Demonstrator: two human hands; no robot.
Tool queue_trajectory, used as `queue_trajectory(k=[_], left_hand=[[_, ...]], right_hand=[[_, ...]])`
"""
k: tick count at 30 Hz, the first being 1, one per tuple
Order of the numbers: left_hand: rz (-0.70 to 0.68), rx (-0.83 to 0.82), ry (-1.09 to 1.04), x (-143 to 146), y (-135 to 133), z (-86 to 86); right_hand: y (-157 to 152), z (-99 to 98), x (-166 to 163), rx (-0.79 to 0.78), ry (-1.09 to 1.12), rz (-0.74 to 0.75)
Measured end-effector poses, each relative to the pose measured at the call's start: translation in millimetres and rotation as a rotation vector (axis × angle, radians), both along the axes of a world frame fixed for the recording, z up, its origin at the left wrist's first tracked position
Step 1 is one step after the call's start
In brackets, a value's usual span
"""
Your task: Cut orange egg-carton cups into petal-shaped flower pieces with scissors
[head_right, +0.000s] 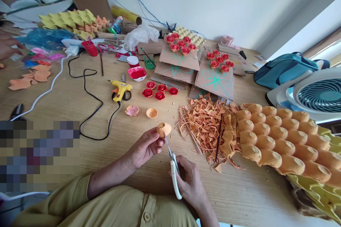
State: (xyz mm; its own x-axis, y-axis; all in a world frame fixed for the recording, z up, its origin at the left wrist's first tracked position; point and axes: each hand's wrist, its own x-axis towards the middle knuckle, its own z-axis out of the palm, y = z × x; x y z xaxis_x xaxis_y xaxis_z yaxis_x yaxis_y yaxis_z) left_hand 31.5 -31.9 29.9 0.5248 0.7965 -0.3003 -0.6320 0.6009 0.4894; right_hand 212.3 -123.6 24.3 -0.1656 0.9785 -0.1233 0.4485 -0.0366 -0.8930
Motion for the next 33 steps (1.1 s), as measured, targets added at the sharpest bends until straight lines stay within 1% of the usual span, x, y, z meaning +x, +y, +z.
queue_trajectory(k=[5, 9, 16, 23, 28, 33], left_hand=[[0.077, 0.095, 0.163, 3, -4, 7.7], [0.077, 0.131, 0.217, 3, -5, 11.4], [0.050, 0.148, 0.180, 3, -5, 7.3], [0.010, 0.147, 0.159, 2, -7, 6.9], [-0.007, 0.170, 0.154, 2, -7, 6.5], [0.002, 0.177, 0.154, 2, -6, 5.3]], right_hand=[[-1, -3.7, 3, 0.027, -0.025, 0.017], [-1, -4.2, 4, 0.023, -0.027, 0.062], [-1, -7.6, 5, 0.053, -0.033, 0.082], [-3, -13.9, 6, 0.093, -0.051, 0.077], [-2, -14.3, 6, 0.097, -0.020, 0.096], [-1, -13.8, 7, 0.110, -0.034, 0.092]])
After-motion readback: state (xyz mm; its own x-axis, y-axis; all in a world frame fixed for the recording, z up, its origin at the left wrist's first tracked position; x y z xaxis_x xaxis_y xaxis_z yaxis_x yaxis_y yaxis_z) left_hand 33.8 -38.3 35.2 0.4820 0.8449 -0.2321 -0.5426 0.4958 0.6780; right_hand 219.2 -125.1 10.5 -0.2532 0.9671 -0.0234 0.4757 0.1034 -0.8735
